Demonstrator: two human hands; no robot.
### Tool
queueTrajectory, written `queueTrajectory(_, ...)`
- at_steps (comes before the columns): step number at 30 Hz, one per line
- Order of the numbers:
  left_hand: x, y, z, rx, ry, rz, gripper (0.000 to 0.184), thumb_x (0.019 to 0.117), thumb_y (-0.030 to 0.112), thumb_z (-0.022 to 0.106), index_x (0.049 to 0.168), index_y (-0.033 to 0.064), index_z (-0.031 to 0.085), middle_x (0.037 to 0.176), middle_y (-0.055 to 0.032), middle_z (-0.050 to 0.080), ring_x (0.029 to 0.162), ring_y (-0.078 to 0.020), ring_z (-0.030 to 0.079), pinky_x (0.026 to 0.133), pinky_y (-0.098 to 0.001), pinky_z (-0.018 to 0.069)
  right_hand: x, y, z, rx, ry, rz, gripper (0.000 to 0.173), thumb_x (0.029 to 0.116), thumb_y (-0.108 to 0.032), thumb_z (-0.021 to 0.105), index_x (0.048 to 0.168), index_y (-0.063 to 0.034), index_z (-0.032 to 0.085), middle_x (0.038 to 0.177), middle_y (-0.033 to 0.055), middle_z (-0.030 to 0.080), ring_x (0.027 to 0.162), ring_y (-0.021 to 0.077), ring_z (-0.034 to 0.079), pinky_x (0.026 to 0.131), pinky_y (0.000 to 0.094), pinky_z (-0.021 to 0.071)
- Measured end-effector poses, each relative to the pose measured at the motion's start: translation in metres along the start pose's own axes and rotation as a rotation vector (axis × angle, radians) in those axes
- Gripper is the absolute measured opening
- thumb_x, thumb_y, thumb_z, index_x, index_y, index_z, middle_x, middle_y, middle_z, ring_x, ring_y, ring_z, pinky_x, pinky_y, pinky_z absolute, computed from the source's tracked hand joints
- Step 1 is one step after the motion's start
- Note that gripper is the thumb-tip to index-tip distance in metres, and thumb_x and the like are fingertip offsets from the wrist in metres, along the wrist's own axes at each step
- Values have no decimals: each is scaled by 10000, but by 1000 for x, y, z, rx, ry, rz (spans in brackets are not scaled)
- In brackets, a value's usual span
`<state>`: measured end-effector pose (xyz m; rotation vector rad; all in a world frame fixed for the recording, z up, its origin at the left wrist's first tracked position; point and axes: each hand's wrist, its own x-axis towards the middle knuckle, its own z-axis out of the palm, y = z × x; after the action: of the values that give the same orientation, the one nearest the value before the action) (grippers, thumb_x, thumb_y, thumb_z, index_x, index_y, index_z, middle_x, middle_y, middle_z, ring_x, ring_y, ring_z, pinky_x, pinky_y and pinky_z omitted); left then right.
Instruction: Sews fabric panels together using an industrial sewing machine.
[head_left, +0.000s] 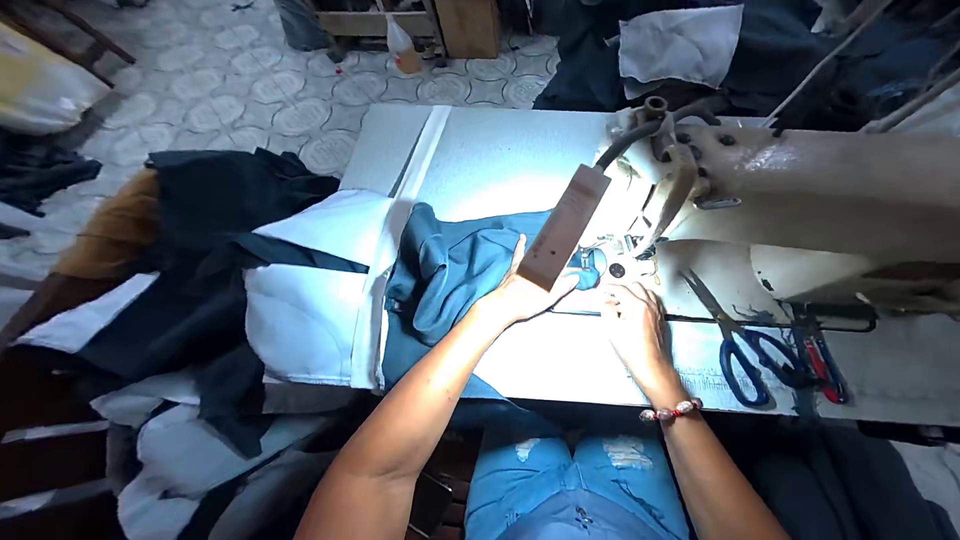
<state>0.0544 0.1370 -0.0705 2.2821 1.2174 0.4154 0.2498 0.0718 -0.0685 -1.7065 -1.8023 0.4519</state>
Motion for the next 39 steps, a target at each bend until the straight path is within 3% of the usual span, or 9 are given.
queueTrajectory(7,-98,19,-30,443,225,-106,587,947,503,559,1465,229,588,1627,-164,380,1536,-481,205,1171,-765,69,14,-11,13,63,82,-51,171,910,-174,728,978,-29,789,1115,139,741,1082,377,631,875,619,417)
queueTrajectory(10,-144,-11,-23,391,385,-187,375,992,374,556,1247,188,759,1526,-225,500,1477,-555,286,1170,-760,107,13,-4,13,232,67,-97,189,917,-133,692,1010,12,770,1170,165,727,1151,370,610,965,606,402)
queueTrajectory(15,-150,-20,-24,367,559,-104,183,964,101,613,989,40,784,1014,-198,731,1038,-418,689,1029,-647,417,12,8,12,470,7,-214,129,910,-108,641,904,19,663,921,116,644,969,213,604,902,444,456)
queueTrajectory(18,-150,-19,-39,241,606,-95,208,954,40,595,1042,18,782,932,-196,698,858,-364,684,839,-579,497,15,4,4,428,-117,-154,121,925,-93,674,923,22,637,826,99,624,810,181,594,797,416,476)
queueTrajectory(20,-153,-13,-53,136,606,-115,220,966,59,589,1073,22,778,968,-166,699,871,-304,678,811,-511,535,17,3,0,380,-204,-114,158,927,-105,675,994,38,674,958,168,669,980,295,617,937,547,432)
queueTrajectory(24,-151,2,-63,86,554,-86,225,986,100,589,1111,37,765,938,-112,692,832,-204,659,790,-379,547,22,-2,0,297,-338,-151,234,968,-133,621,1081,39,733,1165,225,638,1195,377,536,1033,622,331)
queueTrajectory(30,-155,-3,-73,176,548,-68,206,975,64,610,1092,45,779,883,-125,666,787,-252,642,751,-438,530,27,-3,-14,522,-506,-38,162,964,-72,641,1101,5,678,1015,101,679,922,136,627,836,368,524)
queueTrajectory(34,-153,-3,-73,200,554,-73,220,984,47,592,1106,44,776,889,-148,672,805,-292,651,765,-487,517,22,-4,-18,582,-511,-30,39,950,-36,653,954,-1,637,733,0,526,627,25,467,587,195,418)
queueTrajectory(39,-151,-3,-69,222,553,-59,230,971,40,594,1105,57,781,870,-150,677,804,-312,659,777,-515,506,-14,-23,-25,693,-269,271,83,895,33,713,898,-9,642,703,-21,584,607,7,531,602,175,478)
